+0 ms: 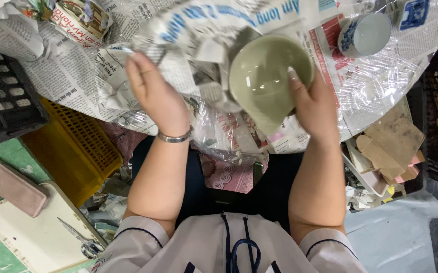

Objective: The person wraps small ceramic bowls and cups with newspaper and plastic wrap. They fold the newspaper around each item, then encase it in plastic wrap, repeating the process for multiple pieces.

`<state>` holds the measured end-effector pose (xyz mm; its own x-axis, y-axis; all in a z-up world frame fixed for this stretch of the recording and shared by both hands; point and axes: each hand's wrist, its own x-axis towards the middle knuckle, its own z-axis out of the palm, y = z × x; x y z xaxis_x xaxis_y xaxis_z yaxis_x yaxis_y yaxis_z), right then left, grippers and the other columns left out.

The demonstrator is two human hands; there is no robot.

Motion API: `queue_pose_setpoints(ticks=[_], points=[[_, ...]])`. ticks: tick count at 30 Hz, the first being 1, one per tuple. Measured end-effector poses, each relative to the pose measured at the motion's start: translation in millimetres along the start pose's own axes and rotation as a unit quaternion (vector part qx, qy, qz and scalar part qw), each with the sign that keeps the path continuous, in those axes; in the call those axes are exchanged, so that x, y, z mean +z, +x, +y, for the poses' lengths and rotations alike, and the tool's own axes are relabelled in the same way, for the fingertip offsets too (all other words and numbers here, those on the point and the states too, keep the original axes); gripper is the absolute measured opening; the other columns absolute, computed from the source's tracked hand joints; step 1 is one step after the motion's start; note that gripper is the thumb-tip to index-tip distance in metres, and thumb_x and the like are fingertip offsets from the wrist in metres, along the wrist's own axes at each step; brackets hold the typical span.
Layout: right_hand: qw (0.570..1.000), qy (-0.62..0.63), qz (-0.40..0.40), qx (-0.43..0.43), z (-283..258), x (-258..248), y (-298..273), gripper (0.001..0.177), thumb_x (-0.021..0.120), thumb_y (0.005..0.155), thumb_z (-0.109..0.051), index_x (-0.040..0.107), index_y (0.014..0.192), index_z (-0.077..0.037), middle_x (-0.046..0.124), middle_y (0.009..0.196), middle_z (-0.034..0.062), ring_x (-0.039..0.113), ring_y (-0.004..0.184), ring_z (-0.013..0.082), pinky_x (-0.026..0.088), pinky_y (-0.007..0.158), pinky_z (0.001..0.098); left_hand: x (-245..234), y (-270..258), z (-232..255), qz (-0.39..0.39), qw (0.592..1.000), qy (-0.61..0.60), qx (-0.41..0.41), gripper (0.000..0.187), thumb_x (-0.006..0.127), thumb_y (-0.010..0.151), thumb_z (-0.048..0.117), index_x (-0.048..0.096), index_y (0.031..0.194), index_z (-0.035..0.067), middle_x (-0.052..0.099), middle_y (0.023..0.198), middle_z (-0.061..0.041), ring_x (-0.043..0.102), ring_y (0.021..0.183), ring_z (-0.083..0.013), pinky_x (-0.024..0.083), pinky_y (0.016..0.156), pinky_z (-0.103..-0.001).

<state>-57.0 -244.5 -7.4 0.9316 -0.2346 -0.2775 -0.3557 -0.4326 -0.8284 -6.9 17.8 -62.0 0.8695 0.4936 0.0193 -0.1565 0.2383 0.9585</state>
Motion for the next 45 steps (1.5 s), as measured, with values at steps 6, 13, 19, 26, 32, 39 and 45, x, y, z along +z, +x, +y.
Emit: queue_pose_setpoints(ticks=[6,13,19,26,32,39,45], points=[[0.986,-0.064,-0.073,0.135,-3.1,-28.7,10.5,0.043,0.059,0.103,-0.032,0.061,0.142,-0.014,0.072,0.104,0.0092,0.064,0.085,0.0192,0.051,0.073,0.0354,-7.8,9.4,4.2,0.090,0.995,0.004,-0.044,0.083,0.050,0.109,0.048,0.020,0.163,-0.008,0.022,0.172,-0.024,0.020,0.161,-0.0281,0.017,0.132,-0.041],[0.973,-0.135,-0.168,0.084,20.3,-26.0,29.4,0.047,0.062,0.101,-0.036,0.059,0.140,-0.009,0.073,0.116,0.0145,0.069,0.105,0.0226,0.052,0.089,0.0370,-19.3,17.0,-3.0,0.115,0.993,-0.013,-0.009,0.082,0.050,0.111,0.047,0.019,0.165,-0.007,0.018,0.175,-0.022,0.019,0.163,-0.0272,0.017,0.134,-0.040],[0.970,-0.132,-0.188,0.077,46.5,-21.2,43.3,0.052,0.061,0.099,-0.034,0.054,0.144,-0.009,0.072,0.120,0.0161,0.070,0.109,0.0271,0.053,0.090,0.0383,-29.9,21.2,-11.8,0.113,0.992,0.039,0.026,0.079,0.048,0.112,0.045,0.020,0.166,-0.006,0.012,0.177,-0.020,0.016,0.163,-0.0254,0.015,0.135,-0.039],[0.961,-0.258,-0.080,0.054,42.1,-11.5,47.7,0.059,0.073,0.094,-0.034,0.051,0.140,-0.005,0.071,0.110,0.0230,0.069,0.100,0.0384,0.052,0.084,0.0459,-12.5,11.0,-1.5,0.117,0.992,0.037,-0.012,0.078,0.040,0.114,0.045,0.015,0.166,-0.008,0.014,0.176,-0.023,0.015,0.164,-0.0278,0.014,0.135,-0.039],[0.947,-0.257,0.179,-0.066,-5.6,-30.3,-48.0,0.039,0.078,0.100,-0.023,0.061,0.130,-0.005,0.072,0.099,0.0156,0.067,0.084,0.0324,0.050,0.073,0.0436,7.5,-30.1,-4.2,-0.030,0.995,0.000,0.091,0.054,0.032,0.126,0.034,0.021,0.166,-0.002,0.032,0.164,-0.019,0.030,0.155,-0.0241,0.025,0.134,-0.036],[0.892,-0.098,0.140,-0.419,-20.2,-6.7,-231.9,0.055,0.088,0.085,-0.013,0.054,0.128,-0.006,0.055,0.136,0.0213,0.056,0.131,0.0436,0.049,0.108,0.0531,18.8,-164.4,42.6,-0.170,0.981,0.093,0.020,0.050,0.039,0.116,0.016,0.027,0.161,-0.001,0.040,0.165,-0.019,0.050,0.124,-0.0256,0.041,0.107,-0.034],[0.898,-0.228,0.245,-0.288,51.2,-11.9,-306.2,0.076,0.089,0.084,-0.013,0.043,0.144,-0.004,0.042,0.156,0.0246,0.039,0.149,0.0481,0.036,0.117,0.0612,-60.2,-305.9,83.8,-0.367,0.924,0.109,0.018,0.053,0.052,0.112,0.014,0.035,0.159,-0.001,0.050,0.157,-0.023,0.054,0.143,-0.0307,0.042,0.121,-0.038]])
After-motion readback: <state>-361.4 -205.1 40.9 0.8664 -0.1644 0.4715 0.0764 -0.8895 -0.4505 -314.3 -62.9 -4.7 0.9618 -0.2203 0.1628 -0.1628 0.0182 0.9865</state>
